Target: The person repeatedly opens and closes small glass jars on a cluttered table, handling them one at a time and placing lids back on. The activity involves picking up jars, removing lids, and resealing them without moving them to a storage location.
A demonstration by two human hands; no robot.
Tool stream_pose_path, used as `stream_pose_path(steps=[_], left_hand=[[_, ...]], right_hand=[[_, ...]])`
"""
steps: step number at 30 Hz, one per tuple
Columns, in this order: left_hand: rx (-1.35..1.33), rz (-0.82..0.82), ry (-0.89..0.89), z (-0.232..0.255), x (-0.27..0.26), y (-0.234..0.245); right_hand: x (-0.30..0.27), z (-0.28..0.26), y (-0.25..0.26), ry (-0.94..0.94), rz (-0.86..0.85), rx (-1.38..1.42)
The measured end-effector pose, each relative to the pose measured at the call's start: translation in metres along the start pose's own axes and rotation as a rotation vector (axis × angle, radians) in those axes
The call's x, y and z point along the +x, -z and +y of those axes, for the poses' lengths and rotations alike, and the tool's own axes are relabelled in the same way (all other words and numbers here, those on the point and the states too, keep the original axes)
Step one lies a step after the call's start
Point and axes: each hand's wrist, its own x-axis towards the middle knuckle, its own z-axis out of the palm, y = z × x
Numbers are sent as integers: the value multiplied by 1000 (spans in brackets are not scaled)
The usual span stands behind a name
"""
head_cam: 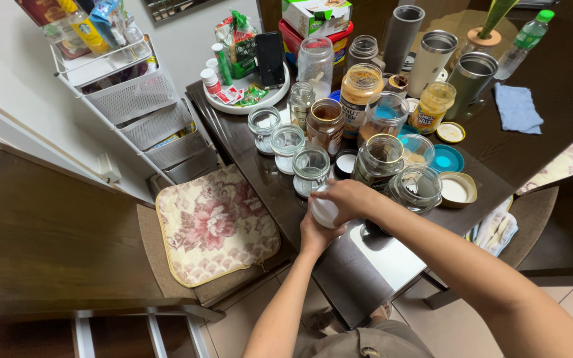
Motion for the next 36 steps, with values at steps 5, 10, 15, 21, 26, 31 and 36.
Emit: stream_pose_path(steps=[5,10,15,21,26,31,36], left_hand=[[16,-57,35,3,-1,1],[-55,-46,47,-6,-1,-2],[58,-34,38,-18,4,-7],[83,-50,21,-14,4,-5],[-11,-65,2,-10,0,-2],[67,-13,-15,-8,5,-4],[34,-84,20,-6,5,0]], right_hand=[[5,-8,4,-214,-142,-64],[2,-15,9,-259,-204,-50],[1,-13,4,-209,-227,3],[7,-9,-3,13,-224,-95],[4,-27,7,-301,-152,-50],[2,-31,16,-336,-187,16],[-3,-4,9,-188,-89,167]])
